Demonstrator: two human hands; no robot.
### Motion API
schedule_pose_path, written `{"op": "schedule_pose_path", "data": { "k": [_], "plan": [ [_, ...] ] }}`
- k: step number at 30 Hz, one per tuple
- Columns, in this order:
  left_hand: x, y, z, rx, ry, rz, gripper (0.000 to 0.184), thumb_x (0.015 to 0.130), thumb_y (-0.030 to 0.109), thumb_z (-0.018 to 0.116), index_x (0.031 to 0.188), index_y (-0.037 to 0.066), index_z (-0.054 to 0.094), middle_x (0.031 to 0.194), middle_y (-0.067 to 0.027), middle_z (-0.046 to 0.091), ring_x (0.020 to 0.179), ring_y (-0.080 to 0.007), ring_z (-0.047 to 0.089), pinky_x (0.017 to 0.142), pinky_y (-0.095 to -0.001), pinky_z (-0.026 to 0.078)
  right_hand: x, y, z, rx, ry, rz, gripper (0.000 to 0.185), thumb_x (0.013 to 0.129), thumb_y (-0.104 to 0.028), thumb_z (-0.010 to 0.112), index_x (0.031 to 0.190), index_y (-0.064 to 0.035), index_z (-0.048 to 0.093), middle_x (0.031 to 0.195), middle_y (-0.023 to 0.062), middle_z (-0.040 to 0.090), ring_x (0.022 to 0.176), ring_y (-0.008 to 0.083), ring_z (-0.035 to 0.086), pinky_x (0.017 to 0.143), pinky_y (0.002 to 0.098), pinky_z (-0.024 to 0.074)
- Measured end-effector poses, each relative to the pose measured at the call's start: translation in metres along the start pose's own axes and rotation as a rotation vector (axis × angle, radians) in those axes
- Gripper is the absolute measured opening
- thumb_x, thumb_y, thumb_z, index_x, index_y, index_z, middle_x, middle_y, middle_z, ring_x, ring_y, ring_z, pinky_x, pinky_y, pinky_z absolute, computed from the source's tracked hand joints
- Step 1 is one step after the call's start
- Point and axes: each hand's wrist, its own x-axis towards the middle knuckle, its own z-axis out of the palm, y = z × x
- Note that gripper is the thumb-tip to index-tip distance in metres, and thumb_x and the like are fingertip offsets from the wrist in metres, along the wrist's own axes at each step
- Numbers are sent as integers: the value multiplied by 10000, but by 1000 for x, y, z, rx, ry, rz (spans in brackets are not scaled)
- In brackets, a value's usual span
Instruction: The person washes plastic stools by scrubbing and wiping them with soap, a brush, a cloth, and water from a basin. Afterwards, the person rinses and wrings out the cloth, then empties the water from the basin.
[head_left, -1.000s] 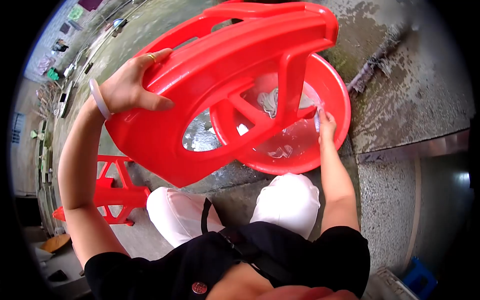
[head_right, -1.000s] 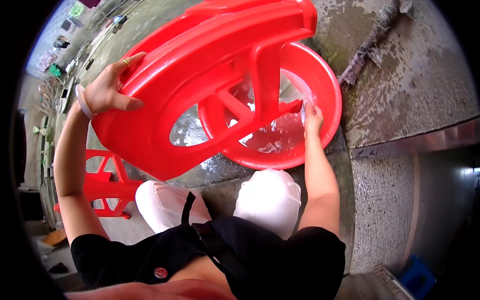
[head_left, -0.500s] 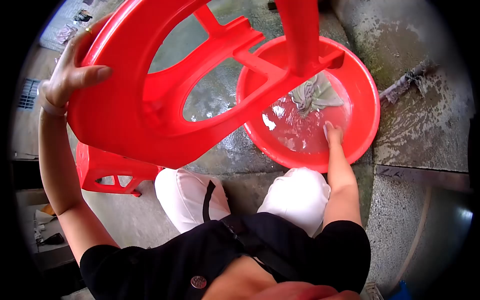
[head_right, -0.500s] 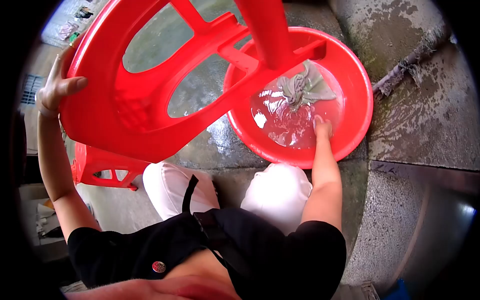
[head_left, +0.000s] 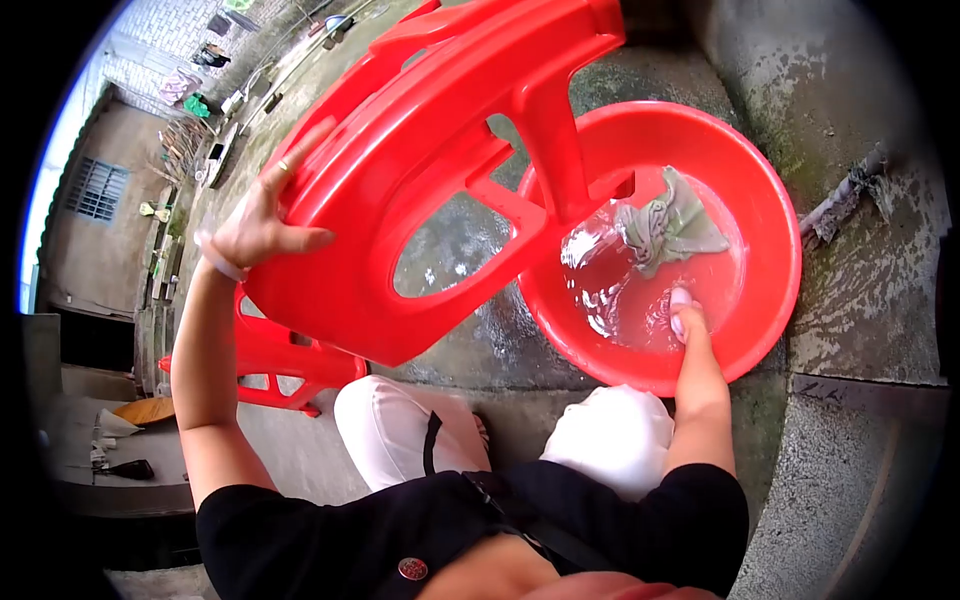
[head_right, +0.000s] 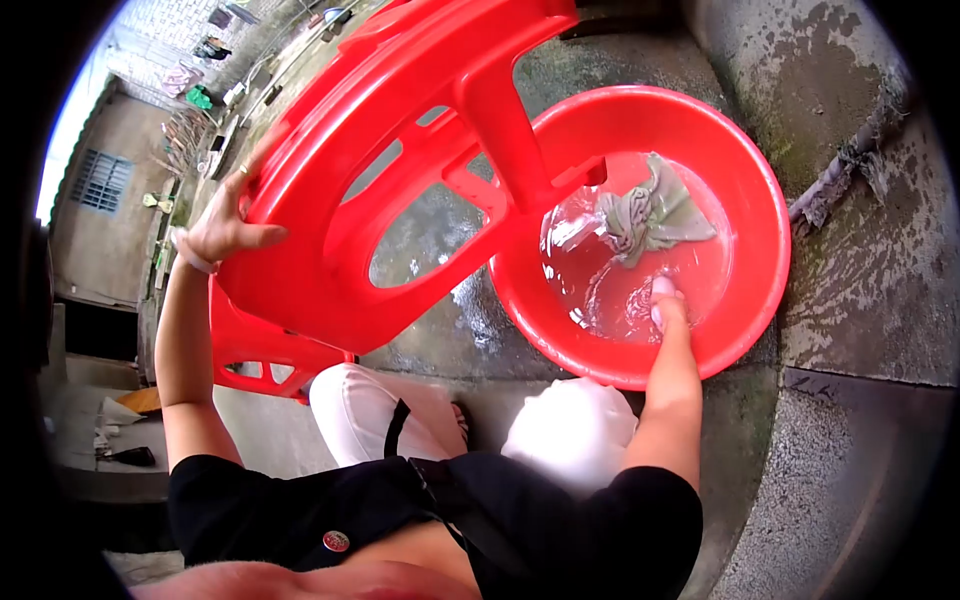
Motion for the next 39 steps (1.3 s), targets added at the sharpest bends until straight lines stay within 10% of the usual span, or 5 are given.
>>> {"op": "schedule_pose_path", "data": {
  "k": [6, 14, 24, 32, 39],
  "plan": [
    [10, -4, 1, 270, -99, -71, 979, 556, 277, 743, 1428, 168, 312, 1142, -181, 530, 1087, -320, 495, 1039, -404, 295, -112, -163, -33, 1029, 46, -791, 563, 862, -272, 591, 1353, -91, 383, 1235, 105, 520, 1032, 195, 552, 809, 313, 462],
    [11, 18, 4, 501, -115, -58, 1009, 506, 281, 746, 1422, 187, 332, 889, -142, 503, 865, -301, 522, 853, -393, 405, -250, -401, -64, 494, 919, -1744, 553, 813, -343, 652, 1251, -47, 493, 1047, 204, 572, 997, 333, 527, 851, 392, 454],
    [13, -10, 8, 225, -74, 6, 992, 541, 215, 769, 1421, 120, 321, 1190, -128, 531, 1097, -235, 508, 1026, -365, 315, -93, -229, 34, 212, 816, -1201, 603, 781, -297, 696, 1304, -94, 475, 1075, 211, 559, 1027, 348, 517, 896, 398, 424],
    [18, 11, 25, 387, -54, -112, 985, 520, 284, 746, 1416, 203, 345, 953, -148, 507, 886, -307, 535, 875, -402, 405, -250, -390, -53, 48, 1010, -1756, 589, 794, -418, 651, 1294, -162, 473, 1114, 225, 502, 996, 382, 532, 844, 422, 461],
    [19, 40, 49, 575, -73, -115, 988, 486, 284, 742, 1400, 197, 377, 888, -152, 478, 835, -329, 490, 816, -401, 391, -264, -446, -104, -415, 1016, -1007, 661, 728, -640, 539, 1291, -296, 501, 1181, 171, 535, 1017, 352, 589, 885, 429, 455]
  ]
}}
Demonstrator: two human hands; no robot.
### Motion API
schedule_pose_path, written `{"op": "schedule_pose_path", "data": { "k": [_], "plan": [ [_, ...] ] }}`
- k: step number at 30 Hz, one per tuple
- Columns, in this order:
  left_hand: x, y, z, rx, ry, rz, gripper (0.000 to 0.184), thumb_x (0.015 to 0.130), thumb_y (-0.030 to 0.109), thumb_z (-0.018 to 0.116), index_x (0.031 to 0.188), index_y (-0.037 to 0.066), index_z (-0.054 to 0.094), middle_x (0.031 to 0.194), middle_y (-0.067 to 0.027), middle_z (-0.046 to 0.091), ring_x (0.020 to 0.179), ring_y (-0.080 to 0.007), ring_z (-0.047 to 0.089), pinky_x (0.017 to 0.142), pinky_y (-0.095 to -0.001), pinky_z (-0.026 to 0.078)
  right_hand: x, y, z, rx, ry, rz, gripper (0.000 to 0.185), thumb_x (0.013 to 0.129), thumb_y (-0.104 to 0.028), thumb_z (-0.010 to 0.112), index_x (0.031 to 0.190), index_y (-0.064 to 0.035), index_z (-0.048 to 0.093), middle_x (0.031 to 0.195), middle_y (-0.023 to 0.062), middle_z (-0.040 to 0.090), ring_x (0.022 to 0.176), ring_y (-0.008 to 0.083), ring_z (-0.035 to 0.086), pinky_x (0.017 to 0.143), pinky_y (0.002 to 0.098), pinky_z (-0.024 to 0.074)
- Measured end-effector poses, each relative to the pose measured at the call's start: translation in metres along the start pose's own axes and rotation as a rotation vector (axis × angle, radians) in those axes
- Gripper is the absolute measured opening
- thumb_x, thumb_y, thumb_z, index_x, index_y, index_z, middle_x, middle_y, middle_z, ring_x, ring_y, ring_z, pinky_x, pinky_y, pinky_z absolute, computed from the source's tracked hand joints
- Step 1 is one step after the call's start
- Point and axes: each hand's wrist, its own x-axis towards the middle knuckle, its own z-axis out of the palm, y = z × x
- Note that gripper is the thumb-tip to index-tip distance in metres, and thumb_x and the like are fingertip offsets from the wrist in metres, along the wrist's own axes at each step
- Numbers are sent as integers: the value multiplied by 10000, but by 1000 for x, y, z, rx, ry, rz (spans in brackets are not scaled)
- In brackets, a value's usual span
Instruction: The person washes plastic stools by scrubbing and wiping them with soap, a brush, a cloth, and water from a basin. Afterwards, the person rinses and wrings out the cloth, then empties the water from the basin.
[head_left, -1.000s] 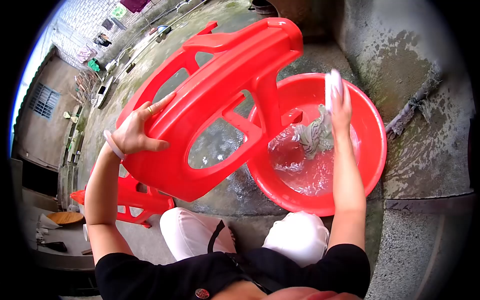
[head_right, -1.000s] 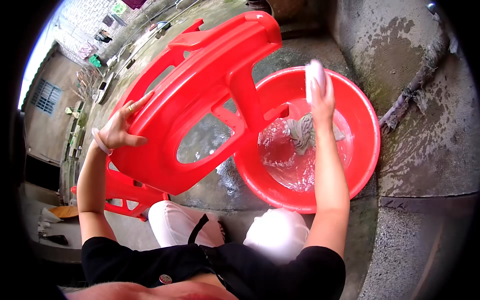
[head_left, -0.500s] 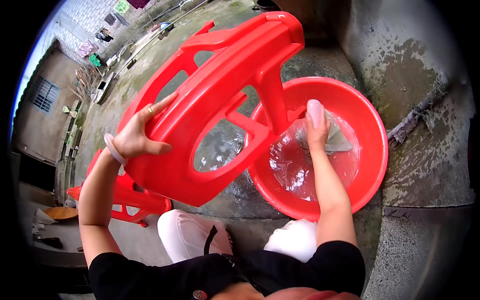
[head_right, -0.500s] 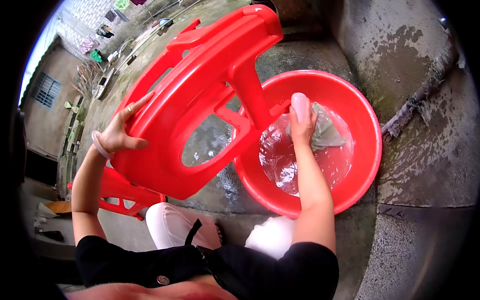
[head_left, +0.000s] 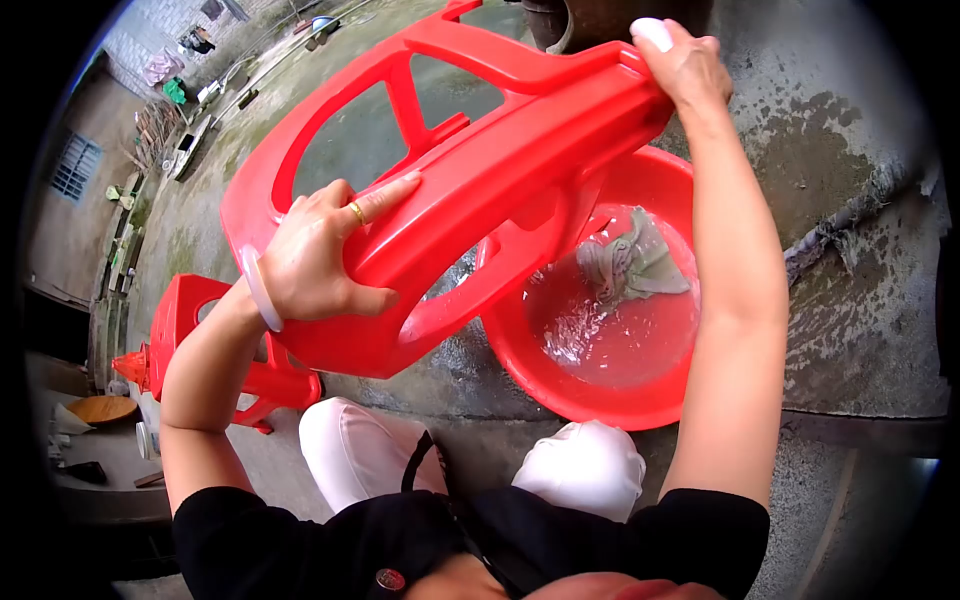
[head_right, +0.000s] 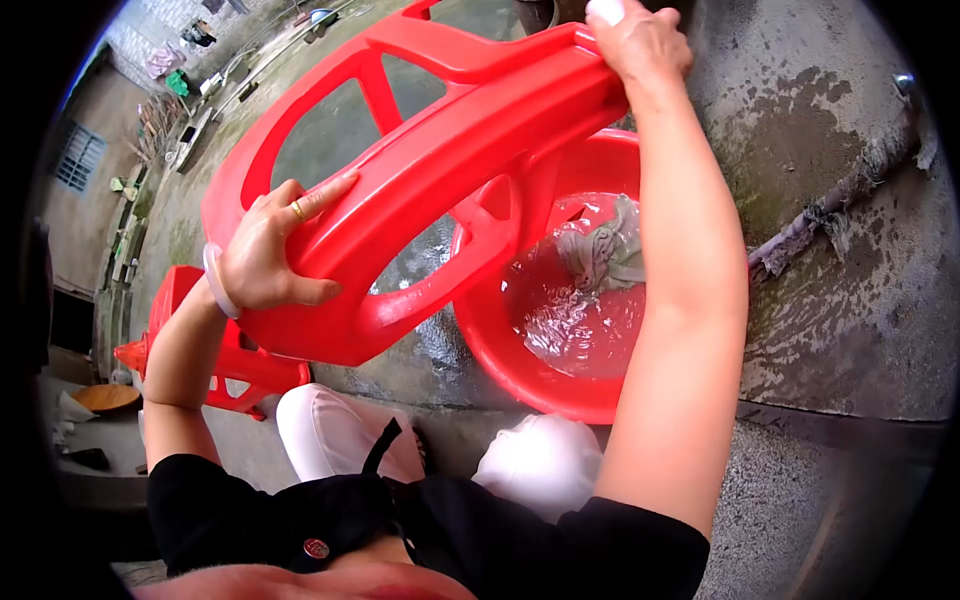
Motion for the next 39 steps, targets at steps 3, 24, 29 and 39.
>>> {"op": "schedule_pose_path", "data": {
  "k": [3, 24, 29, 39],
  "plan": [
    [0, -1, 1, 46, 20, 28, 986, 489, 284, 742, 1400, 200, 374, 860, -150, 466, 796, -332, 482, 791, -405, 385, -29, -8, -10, 162, 82, -165, 624, 750, -595, 569, 1270, -254, 520, 1138, 184, 546, 1032, 335, 565, 862, 422, 465],
    [-10, -63, 42, -808, 103, -54, 970, 614, 198, 789, 1422, 44, 275, 1300, -106, 485, 1193, -178, 459, 1044, -341, 324, -372, 264, 219, -186, -641, 1022, 783, 781, -456, 629, 1348, -13, 322, 1298, 243, 454, 1180, 380, 468, 965, 444, 388],
    [-14, -66, 49, -806, 158, -36, 1021, 596, 265, 801, 1419, 10, 254, 1332, -133, 447, 1216, -205, 447, 1046, -350, 328, -306, 187, 235, 1057, -198, 780, 536, 830, -313, 636, 1265, -48, 469, 1164, 146, 567, 1030, 243, 562, 851, 347, 447],
    [-28, -55, 63, -818, 172, -51, 1034, 571, 235, 812, 1412, -3, 260, 1360, -143, 414, 1248, -228, 414, 1055, -378, 322, -181, 20, 193, 674, 305, 74, 518, 827, -287, 642, 1271, -80, 474, 1002, 190, 561, 963, 322, 557, 807, 419, 468]
  ]
}}
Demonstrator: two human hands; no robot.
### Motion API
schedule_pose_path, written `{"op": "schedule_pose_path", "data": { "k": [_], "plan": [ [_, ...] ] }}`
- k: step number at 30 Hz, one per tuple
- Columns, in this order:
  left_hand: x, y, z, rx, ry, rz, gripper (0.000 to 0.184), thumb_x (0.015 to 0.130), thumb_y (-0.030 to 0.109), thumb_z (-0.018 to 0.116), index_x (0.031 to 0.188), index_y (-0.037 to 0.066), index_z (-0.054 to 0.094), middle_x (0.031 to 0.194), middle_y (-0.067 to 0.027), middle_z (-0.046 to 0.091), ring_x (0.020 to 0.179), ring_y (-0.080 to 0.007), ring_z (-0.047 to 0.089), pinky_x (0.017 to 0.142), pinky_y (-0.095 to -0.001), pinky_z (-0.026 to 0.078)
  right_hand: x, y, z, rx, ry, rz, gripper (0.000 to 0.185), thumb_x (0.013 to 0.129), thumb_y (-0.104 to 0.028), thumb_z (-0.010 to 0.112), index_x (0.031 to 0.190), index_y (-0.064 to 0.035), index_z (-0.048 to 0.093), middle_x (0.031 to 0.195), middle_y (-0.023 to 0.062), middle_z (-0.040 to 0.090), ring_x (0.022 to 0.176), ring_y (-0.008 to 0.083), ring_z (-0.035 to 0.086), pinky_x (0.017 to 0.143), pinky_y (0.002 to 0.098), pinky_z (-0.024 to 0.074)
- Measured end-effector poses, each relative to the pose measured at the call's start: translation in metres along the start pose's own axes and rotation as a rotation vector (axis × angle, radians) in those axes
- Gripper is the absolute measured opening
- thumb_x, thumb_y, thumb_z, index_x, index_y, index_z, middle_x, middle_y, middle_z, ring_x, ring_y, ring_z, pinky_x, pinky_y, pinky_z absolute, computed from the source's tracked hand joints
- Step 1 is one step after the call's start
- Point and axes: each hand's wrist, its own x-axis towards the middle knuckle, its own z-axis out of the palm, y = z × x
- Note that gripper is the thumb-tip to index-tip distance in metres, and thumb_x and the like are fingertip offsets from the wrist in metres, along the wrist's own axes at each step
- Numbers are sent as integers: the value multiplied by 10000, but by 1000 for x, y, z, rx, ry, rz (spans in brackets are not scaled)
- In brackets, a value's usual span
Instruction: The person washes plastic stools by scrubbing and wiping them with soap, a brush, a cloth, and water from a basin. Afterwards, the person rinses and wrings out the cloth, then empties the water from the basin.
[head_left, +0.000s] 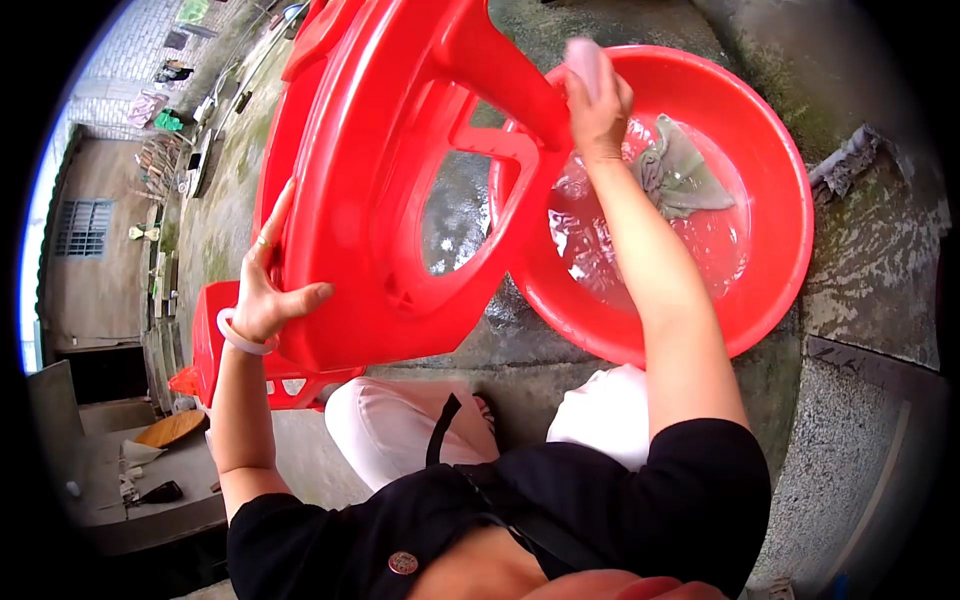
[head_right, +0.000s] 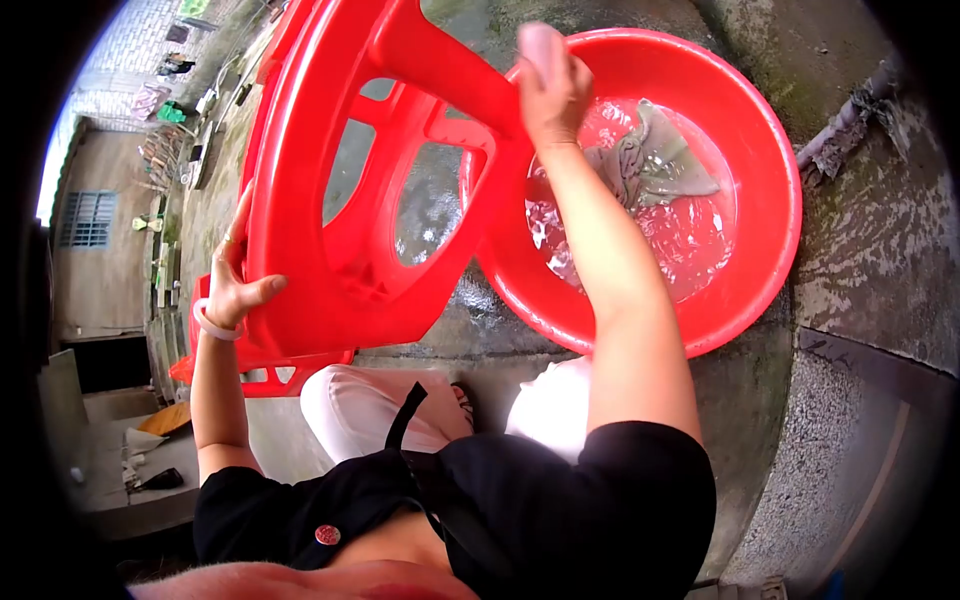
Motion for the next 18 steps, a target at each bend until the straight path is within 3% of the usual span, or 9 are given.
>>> {"op": "schedule_pose_path", "data": {
  "k": [1, 2, 3, 4, 7, 10, 12, 14, 18],
  "plan": [
    [0, -3, 4, 28, 0, 22, 1030, 556, 190, 809, 1409, -7, 265, 1364, -137, 411, 1261, -233, 398, 1066, -377, 304, 5, -4, -19, 427, -32, 380, 513, 831, -336, 612, 1266, -94, 487, 899, 195, 592, 870, 324, 593, 759, 420, 488],
    [-1, -3, 2, 136, -21, 28, 1022, 550, 172, 801, 1405, -11, 273, 1361, -137, 416, 1270, -232, 385, 1074, -378, 289, -7, 64, 11, 99, 84, 336, 550, 831, -374, 587, 1279, -75, 476, 884, 216, 627, 841, 328, 623, 765, 408, 498],
    [-1, -2, 2, 138, -20, 35, 1016, 550, 172, 797, 1403, -14, 277, 1359, -139, 419, 1267, -230, 388, 1071, -375, 292, -5, 67, 0, 148, -5, 574, 590, 835, -392, 571, 1301, -51, 449, 1017, 245, 621, 936, 348, 614, 823, 406, 484],
    [-2, -1, 2, 135, -22, 34, 1010, 550, 173, 793, 1400, -17, 282, 1356, -141, 421, 1264, -229, 391, 1069, -373, 295, -1, 75, -7, 185, -18, 582, 609, 850, -404, 547, 1310, -24, 429, 1169, 262, 557, 1066, 366, 560, 892, 397, 448],
    [-2, 3, 5, 96, 8, 8, 1022, 541, 201, 798, 1397, -21, 285, 1363, -141, 415, 1257, -231, 402, 1063, -372, 304, 21, 58, -24, 337, 115, 313, 584, 887, -368, 516, 1307, 21, 402, 1217, 264, 511, 1098, 378, 517, 929, 400, 403],
    [-5, 13, 3, 67, 27, 30, 1025, 541, 201, 795, 1395, -33, 279, 1358, -159, 415, 1246, -243, 417, 1056, -376, 315, 18, 63, -14, 239, 238, 54, 565, 900, -339, 506, 1317, 20, 380, 1243, 266, 474, 1114, 385, 489, 927, 419, 396],
    [-9, 22, 4, 22, 33, 54, 1026, 539, 221, 787, 1385, -59, 279, 1335, -190, 427, 1238, -255, 423, 1046, -384, 322, -8, 83, -17, 190, 187, 173, 551, 906, -310, 499, 1331, 14, 363, 1264, 256, 449, 1150, 387, 455, 946, 423, 384],
    [-9, 26, -4, -9, 35, 7, 1035, 540, 230, 788, 1388, -59, 269, 1331, -185, 432, 1231, -258, 433, 1039, -384, 328, -43, 121, -34, -198, -204, 421, 581, 899, -340, 510, 1339, 8, 359, 1282, 239, 451, 1166, 393, 446, 956, 410, 382],
    [-7, 28, -26, -85, 48, -30, 1046, 561, 284, 770, 1403, -38, 239, 1359, -170, 401, 1249, -257, 410, 1045, -384, 319, -75, 152, -43, 232, 26, 561, 561, 926, -365, 471, 1345, -7, 370, 1327, 184, 444, 1195, 320, 447, 973, 364, 370]
  ]
}}
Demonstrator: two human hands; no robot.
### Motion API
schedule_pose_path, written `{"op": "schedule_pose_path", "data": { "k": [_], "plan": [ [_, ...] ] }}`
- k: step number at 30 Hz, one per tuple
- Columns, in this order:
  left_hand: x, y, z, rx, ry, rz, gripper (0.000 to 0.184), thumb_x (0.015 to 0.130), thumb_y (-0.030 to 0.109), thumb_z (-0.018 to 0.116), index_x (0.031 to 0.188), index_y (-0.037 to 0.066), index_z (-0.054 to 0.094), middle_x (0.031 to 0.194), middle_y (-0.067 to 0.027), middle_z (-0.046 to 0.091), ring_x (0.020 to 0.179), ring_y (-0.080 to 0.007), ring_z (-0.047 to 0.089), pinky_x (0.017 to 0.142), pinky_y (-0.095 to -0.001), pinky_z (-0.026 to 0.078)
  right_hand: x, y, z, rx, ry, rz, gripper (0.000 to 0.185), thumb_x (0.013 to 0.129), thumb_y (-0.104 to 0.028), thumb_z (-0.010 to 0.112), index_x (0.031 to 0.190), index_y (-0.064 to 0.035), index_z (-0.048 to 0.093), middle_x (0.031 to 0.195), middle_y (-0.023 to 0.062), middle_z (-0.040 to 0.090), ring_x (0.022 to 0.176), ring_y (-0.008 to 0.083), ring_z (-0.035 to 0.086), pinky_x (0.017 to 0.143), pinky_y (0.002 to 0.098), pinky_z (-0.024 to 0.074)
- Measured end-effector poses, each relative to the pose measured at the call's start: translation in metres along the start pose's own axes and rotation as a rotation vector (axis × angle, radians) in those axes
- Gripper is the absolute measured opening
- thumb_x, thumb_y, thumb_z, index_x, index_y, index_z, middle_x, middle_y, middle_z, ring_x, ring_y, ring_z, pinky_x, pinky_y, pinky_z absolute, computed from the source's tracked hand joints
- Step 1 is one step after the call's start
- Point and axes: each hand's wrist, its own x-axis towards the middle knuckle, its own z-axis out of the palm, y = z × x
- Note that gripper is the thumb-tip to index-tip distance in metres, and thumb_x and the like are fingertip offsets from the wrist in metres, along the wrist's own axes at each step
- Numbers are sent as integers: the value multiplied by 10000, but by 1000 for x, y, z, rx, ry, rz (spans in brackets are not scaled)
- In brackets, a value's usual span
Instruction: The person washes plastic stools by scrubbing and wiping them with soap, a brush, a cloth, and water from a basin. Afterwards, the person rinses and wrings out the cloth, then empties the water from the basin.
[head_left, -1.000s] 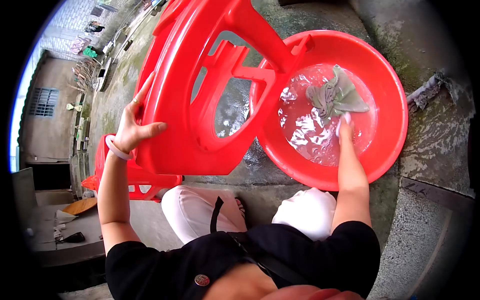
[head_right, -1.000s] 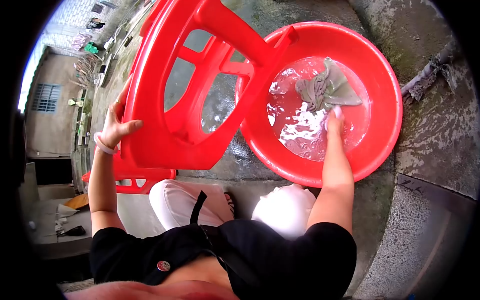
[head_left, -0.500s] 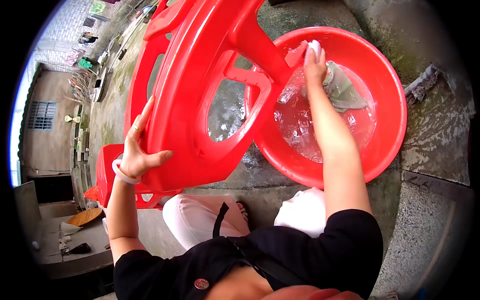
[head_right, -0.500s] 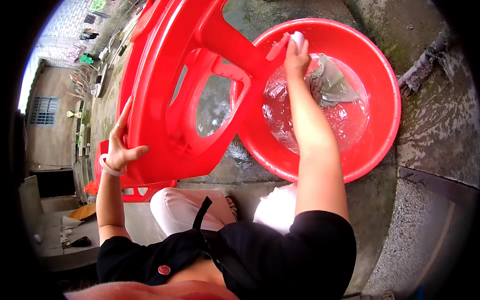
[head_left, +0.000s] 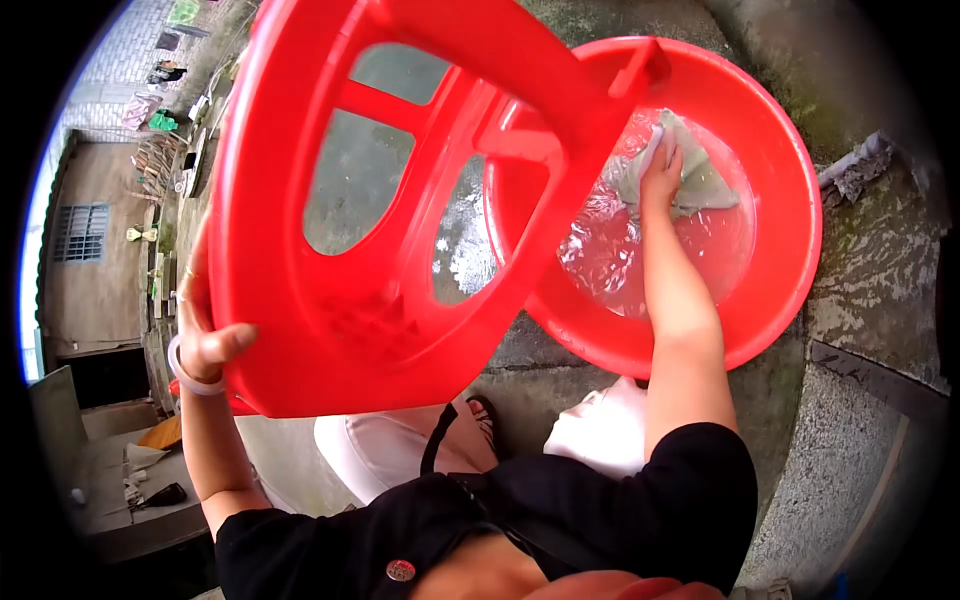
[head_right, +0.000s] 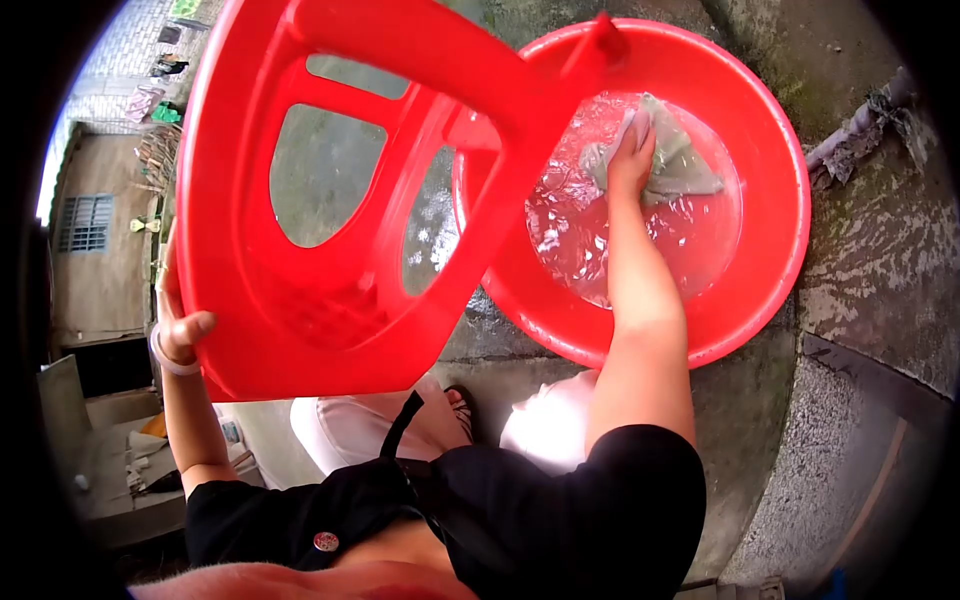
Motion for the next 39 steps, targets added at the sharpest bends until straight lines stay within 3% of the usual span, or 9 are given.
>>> {"op": "schedule_pose_path", "data": {
  "k": [3, 6, 10, 20, 25, 27, 30, 32, 39],
  "plan": [
    [4, 0, -3, -120, 82, -62, 1010, 560, 312, 761, 1392, -5, 284, 1316, -148, 449, 1208, -267, 454, 1024, -384, 352, 16, -114, 4, 503, 132, -7, 496, 956, -303, 452, 1341, 3, 385, 1310, 149, 459, 1158, 232, 473, 985, 322, 357],
    [5, -1, -6, -210, 102, -89, 979, 565, 314, 758, 1376, -2, 311, 1275, -142, 486, 1165, -261, 491, 993, -378, 389, 29, -202, -1, 513, -11, -443, 450, 946, -221, 500, 1328, -2, 407, 1288, 117, 475, 1171, 202, 459, 960, 309, 390],
    [2, -13, -13, -248, 46, -94, 944, 573, 305, 753, 1361, -3, 332, 1237, -141, 512, 1111, -253, 529, 952, -371, 429, 50, -226, 9, -344, 73, -801, 469, 807, -278, 688, 1209, -68, 571, 1101, 134, 532, 1055, 286, 515, 903, 379, 436],
    [5, -30, -18, -274, 25, -87, 918, 589, 302, 739, 1347, -21, 334, 1207, -135, 521, 1071, -244, 548, 910, -349, 454, 42, -207, 43, -70, 55, -899, 479, 798, -263, 685, 1232, -116, 547, 1148, 180, 497, 1049, 344, 493, 908, 426, 411],
    [4, -40, -19, -290, 82, -56, 877, 601, 318, 732, 1324, -10, 360, 1174, -111, 527, 1065, -221, 541, 904, -332, 450, 66, -78, -1, -628, -51, -287, 488, 770, -392, 653, 1224, -238, 560, 1042, 157, 587, 1011, 357, 528, 905, 432, 407],
    [6, -52, -25, -317, 69, -50, 868, 605, 316, 730, 1324, -2, 363, 1156, -102, 531, 1041, -213, 546, 893, -328, 455, 45, -62, -9, -405, 84, -198, 481, 786, -406, 650, 1163, -113, 588, 1021, 144, 611, 1001, 286, 547, 861, 410, 436],
    [-5, -61, -29, -352, 69, -127, 865, 605, 317, 729, 1325, 7, 364, 1137, -91, 532, 1014, -204, 551, 877, -323, 461, 25, -30, -9, 641, -153, 685, 437, 792, -396, 651, 1104, -97, 582, 1039, 98, 603, 980, 244, 548, 818, 413, 452],
    [-5, -62, -31, -367, 79, -123, 867, 601, 319, 728, 1325, 10, 364, 1132, -87, 531, 1006, -201, 553, 869, -321, 464, -1, -50, 7, 1066, -182, 862, 424, 779, -407, 664, 1098, -151, 552, 1064, 63, 585, 973, 220, 536, 788, 440, 451],
    [-11, -100, -51, -370, 114, -68, 840, 647, 323, 683, 1352, 20, 343, 1167, -76, 518, 1023, -198, 543, 856, -302, 464, -61, -198, 39, 1261, -502, 827, 428, 772, -361, 595, 1130, -127, 577, 1088, 68, 625, 991, 280, 572, 863, 449, 446]
  ]
}}
